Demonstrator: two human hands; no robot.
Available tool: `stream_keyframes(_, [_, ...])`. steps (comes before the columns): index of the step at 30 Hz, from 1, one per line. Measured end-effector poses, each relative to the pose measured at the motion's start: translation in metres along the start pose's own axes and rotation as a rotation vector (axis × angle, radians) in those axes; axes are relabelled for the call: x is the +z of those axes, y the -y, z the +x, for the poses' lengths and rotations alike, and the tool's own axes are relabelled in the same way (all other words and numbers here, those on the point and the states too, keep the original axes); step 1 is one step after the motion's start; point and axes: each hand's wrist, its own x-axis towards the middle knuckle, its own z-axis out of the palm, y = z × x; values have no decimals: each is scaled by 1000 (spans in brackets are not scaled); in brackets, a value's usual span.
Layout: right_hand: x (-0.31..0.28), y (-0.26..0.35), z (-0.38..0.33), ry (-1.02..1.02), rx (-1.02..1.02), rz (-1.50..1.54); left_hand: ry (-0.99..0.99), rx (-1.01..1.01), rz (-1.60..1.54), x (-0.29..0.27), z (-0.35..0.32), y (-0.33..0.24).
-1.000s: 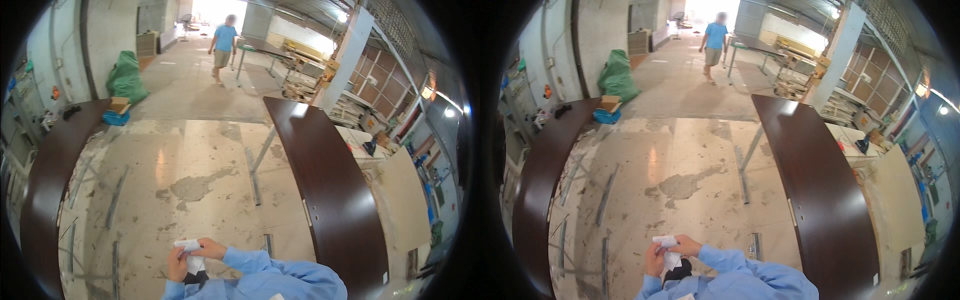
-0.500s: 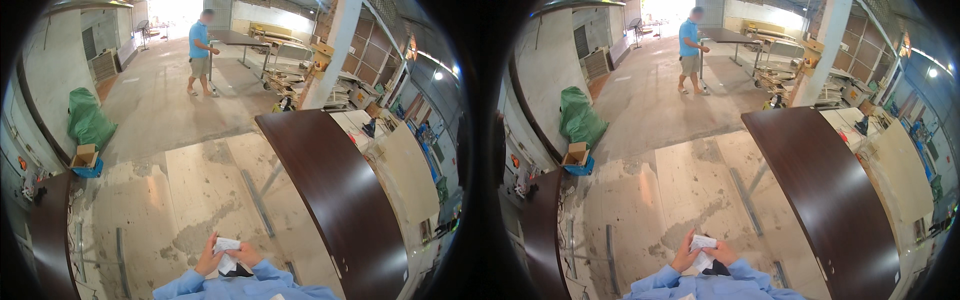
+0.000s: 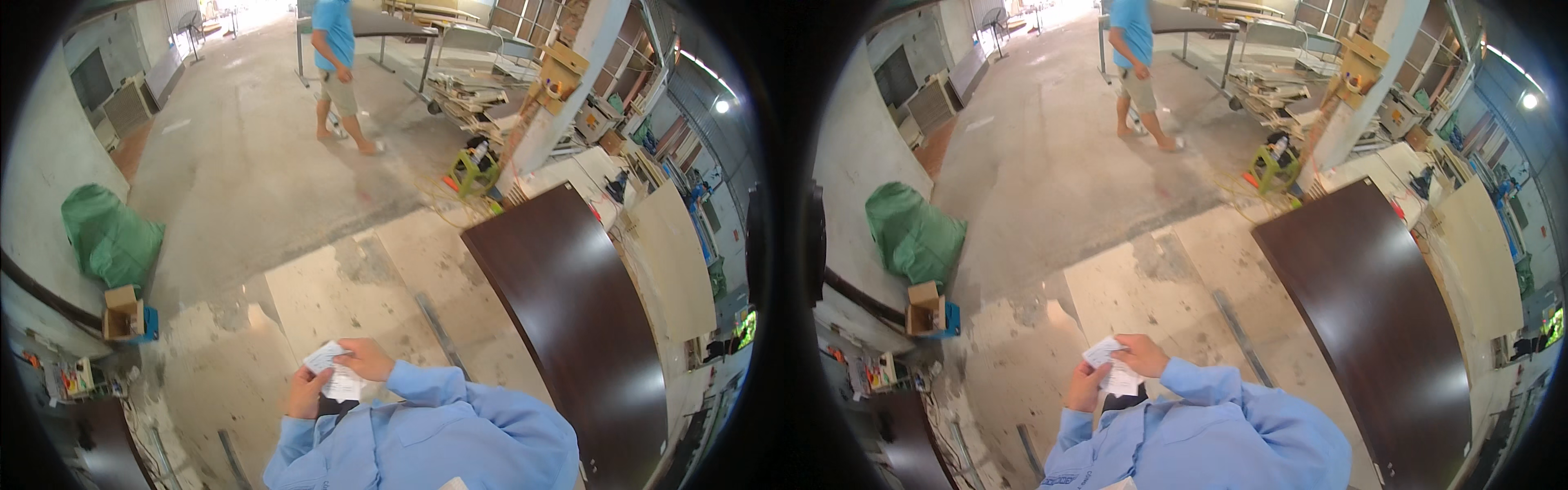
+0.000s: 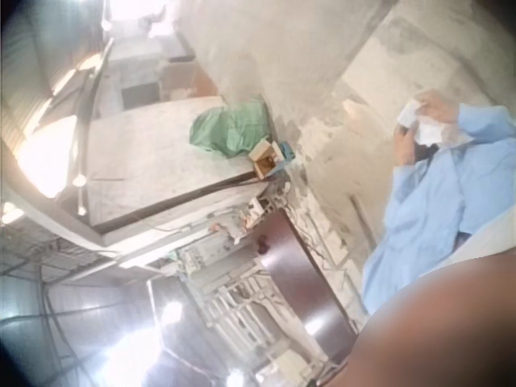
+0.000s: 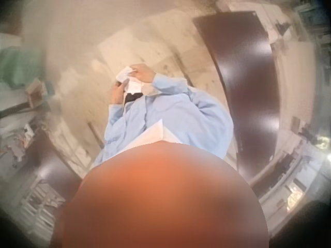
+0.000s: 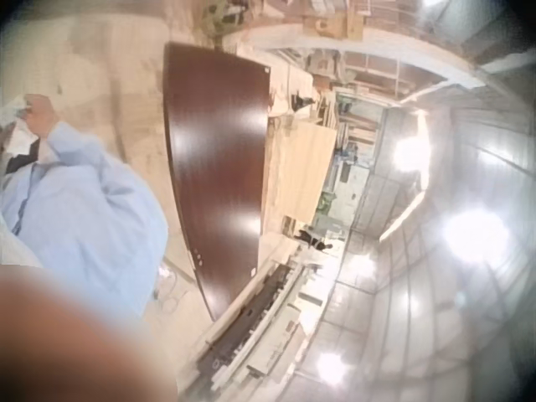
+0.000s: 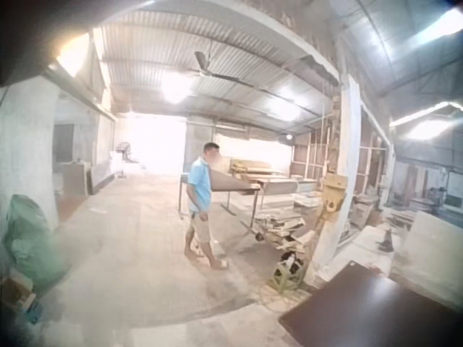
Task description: The person organizes papers on a table, then retrieves a roll of tape. They proceed to wrap a large, dark brown wooden tabletop with corrugated cardboard, smoothing the material over the surface.
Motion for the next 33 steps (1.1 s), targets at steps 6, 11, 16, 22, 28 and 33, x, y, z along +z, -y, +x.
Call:
stream_keyframes(6, [-90, 13, 150, -383, 140, 162, 137, 75, 162, 41, 200, -112])
stream_keyframes(11, [-160, -7, 247, -751, 111, 509, 307, 185, 244, 93, 354, -161])
stream_keyframes(16, [-238, -54, 356, -873, 199, 827, 344, 205, 188, 144, 500, -179])
stream_keyframes(22, [-356, -65, 506, -690, 187, 373, 330, -74, 214, 172, 644, -250])
stream_keyframes(28, [-459, -64, 675, -632, -19, 15, 276, 164, 722, 200, 795, -341])
stream_keyframes(33, [-553, -86, 799, -764, 10, 74, 390, -98, 167, 240, 965, -375])
